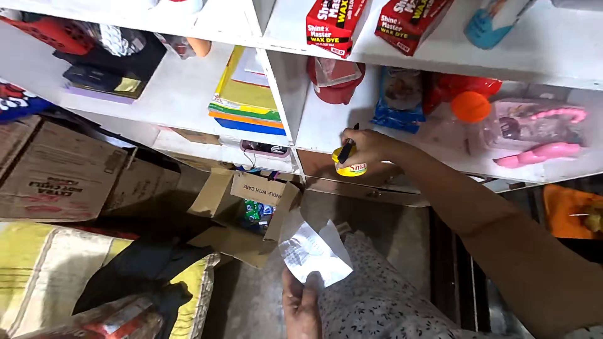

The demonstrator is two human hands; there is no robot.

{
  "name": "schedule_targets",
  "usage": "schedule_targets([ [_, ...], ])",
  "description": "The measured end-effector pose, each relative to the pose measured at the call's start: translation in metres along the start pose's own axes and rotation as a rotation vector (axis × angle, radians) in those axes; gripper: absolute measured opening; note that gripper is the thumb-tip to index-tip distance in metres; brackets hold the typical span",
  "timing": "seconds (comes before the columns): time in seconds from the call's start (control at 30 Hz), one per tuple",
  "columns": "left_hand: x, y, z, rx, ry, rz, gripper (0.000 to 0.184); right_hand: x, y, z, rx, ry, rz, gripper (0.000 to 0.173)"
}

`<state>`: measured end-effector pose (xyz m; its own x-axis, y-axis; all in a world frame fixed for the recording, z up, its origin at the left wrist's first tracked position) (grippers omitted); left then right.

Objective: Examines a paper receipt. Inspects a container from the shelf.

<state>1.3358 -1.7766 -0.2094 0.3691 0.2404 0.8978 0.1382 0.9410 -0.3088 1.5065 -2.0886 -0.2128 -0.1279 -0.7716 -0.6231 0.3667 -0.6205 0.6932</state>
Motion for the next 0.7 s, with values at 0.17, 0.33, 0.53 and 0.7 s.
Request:
schedule_targets([
  [0.17, -0.001, 0.003, 0.011, 0.003, 0.001, -0.007, 0.052, -0.032, -0.014, 0.023, -0.071, -0.031, -0.022, 0.062],
  [0.33, -0.002, 0.006, 0.019, -0.010, -0.016, 0.004, 0.054, -0.056, -0.025, 0.035, -0.114, 0.023, -0.015, 0.061],
  [0.53, -0.004, 0.007, 0.029, 0.007, 0.001, 0.002, 0.054, -0.078, -0.039, 0.041, -0.162, 0.045, 0.057, 0.065],
  [0.7, -0.008, 0.008, 0.032, -0.008, 0.006, 0.003, 0.055, -0.093, -0.050, 0.048, -0.191, 0.040, 0.085, 0.064],
])
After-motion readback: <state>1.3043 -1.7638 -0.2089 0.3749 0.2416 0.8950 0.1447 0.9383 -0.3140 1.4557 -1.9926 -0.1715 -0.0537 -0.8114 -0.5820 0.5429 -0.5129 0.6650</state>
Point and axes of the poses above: each hand's wrist, its own z-axis away from the middle knuckle, its own y-axis out of the back of the hand, x = y × z, the point moved 9 cm from there along -z, towards the middle knuckle, and after that the axes turned 8 degrees about -x, right-handed, at the moved point
